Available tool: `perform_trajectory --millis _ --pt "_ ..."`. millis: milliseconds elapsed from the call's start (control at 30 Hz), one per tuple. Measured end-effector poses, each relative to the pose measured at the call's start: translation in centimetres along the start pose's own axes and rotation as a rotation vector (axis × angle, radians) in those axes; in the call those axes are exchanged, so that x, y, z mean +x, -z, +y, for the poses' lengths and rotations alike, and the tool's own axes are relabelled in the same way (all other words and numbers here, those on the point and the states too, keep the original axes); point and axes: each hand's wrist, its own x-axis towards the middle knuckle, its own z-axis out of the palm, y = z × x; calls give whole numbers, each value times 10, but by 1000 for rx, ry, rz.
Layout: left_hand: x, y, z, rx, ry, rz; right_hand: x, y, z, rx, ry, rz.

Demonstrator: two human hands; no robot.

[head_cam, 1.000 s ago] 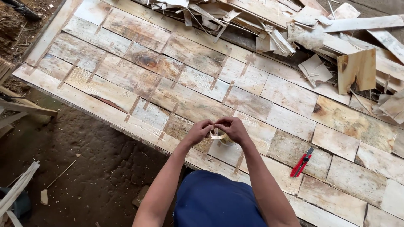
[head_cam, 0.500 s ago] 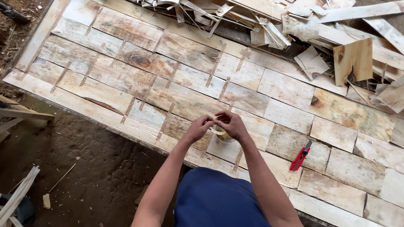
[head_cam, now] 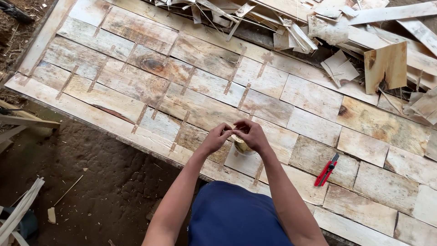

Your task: The person applies adhesive to small strips of tape using a wooden stick and places them in a grid pattern on a wooden surface. The person repeats this process multiple times, ensuring each strip is properly aligned and pressed down.

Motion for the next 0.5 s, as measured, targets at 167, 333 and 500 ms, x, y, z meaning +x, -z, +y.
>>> perform_trajectory --millis 167,333,500 --pt "-5 1 3 -22 24 -7 -3 -1 -10 50 -7 -29" --pt "-4 4 4 -12 19 4 -4 -4 -12 69 -23 -40" --pt "-6 10 0 -22 -10 35 -3 -5 -14 58 -40 -45"
